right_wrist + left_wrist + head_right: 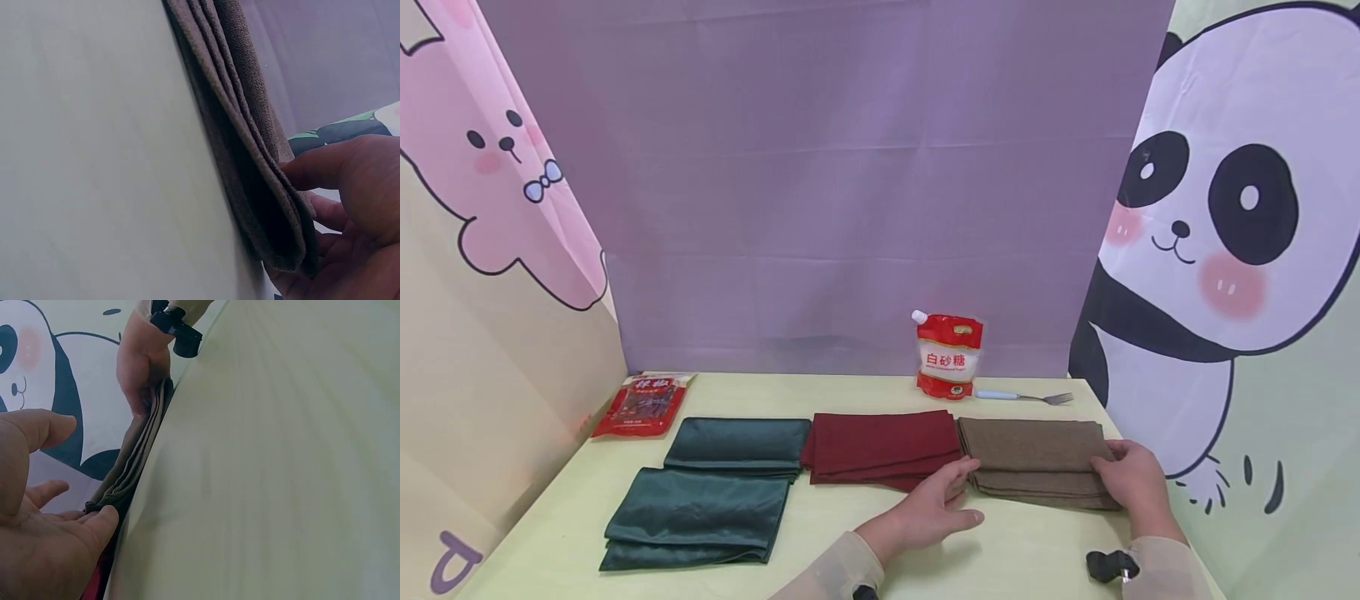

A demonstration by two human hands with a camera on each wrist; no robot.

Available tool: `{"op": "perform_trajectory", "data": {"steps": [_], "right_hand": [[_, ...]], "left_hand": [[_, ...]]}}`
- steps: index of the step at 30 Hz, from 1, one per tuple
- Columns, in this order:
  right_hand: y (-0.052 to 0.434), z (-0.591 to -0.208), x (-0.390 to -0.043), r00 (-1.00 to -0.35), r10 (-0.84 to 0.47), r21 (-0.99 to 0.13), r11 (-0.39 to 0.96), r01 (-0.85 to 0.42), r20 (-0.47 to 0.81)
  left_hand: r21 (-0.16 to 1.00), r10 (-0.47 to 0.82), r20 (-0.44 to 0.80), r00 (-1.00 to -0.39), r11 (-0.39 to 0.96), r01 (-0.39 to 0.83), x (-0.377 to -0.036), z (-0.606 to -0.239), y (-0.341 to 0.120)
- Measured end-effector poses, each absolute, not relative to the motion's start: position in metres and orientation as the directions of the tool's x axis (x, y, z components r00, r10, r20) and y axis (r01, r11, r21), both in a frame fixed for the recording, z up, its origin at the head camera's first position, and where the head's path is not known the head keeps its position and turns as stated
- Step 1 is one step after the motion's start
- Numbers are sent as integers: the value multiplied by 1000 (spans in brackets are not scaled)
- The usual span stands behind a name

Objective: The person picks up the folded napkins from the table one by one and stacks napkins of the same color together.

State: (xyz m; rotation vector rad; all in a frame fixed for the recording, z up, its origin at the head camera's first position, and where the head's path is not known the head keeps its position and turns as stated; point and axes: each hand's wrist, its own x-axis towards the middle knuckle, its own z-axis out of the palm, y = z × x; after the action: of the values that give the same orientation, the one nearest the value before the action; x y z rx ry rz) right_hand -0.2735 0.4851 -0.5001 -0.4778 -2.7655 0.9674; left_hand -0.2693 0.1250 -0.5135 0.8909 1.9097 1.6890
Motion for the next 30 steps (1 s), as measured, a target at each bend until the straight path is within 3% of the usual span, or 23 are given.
{"op": "perform_trajectory", "data": {"steps": [8, 17, 30], "right_hand": [[481, -497, -273, -940, 334, -584, 778, 231, 73], [465, -491, -273, -925, 338, -559, 807, 190, 174], [414, -473, -267, -884, 352, -709, 705, 33, 308]], "left_hand": [[983, 680, 75, -729, 72, 169, -272, -511, 115], [968, 643, 157, -750, 52, 247, -278, -508, 99], [945, 579, 244, -778, 39, 326, -287, -492, 51]]}}
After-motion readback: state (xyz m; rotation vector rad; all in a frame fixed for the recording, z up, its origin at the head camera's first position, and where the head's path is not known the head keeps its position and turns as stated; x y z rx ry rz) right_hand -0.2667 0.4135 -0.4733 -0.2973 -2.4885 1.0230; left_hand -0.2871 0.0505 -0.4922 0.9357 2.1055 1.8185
